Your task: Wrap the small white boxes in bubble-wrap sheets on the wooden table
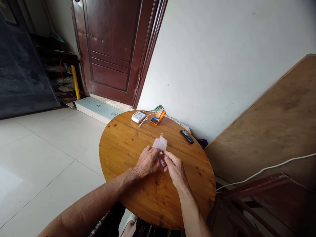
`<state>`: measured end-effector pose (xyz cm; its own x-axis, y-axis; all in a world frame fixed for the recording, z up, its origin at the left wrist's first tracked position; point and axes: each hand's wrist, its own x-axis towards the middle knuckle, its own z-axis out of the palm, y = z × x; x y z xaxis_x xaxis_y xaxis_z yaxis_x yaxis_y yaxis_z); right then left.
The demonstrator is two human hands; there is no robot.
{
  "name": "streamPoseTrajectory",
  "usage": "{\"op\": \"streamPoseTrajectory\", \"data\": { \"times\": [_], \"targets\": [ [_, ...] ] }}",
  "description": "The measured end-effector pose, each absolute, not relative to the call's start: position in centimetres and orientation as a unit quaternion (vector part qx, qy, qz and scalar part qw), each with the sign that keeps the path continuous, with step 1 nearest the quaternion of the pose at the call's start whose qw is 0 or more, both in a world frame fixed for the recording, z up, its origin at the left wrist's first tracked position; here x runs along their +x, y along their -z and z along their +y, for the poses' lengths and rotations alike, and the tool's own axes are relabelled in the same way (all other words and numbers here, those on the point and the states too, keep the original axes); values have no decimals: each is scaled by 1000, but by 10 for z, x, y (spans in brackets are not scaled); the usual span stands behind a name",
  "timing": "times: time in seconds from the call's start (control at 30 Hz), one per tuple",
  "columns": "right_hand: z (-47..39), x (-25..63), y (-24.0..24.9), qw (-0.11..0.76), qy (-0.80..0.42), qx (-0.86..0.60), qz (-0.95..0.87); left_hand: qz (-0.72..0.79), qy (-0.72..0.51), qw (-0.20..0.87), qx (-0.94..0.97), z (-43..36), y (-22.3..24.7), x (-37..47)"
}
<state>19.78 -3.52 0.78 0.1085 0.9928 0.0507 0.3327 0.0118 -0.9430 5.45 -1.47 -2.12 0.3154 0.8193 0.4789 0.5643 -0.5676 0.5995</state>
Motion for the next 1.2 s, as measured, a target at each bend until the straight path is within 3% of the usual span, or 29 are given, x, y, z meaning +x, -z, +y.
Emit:
{"op": "streamPoseTrajectory", "data": {
  "times": [0.23,0.4,0.73,0.9,1.03,1.2],
  "targets": [
    [-41,202,-13,412,-401,-560,-596,426,-405,187,787,-12,25,53],
    [-41,200,-11,436,-389,-551,-597,433,-411,214,773,-14,24,50],
    [-34,198,5,393,-251,-580,-668,452,-476,512,553,-3,29,46],
    [-42,193,-1,362,-174,-579,-709,463,-465,459,599,-6,25,49],
    [-47,198,-6,353,-234,-558,-714,473,-442,404,646,-10,25,51],
    [-42,214,-3,439,-271,-577,-634,488,-422,367,671,-9,28,53]
  ]
}}
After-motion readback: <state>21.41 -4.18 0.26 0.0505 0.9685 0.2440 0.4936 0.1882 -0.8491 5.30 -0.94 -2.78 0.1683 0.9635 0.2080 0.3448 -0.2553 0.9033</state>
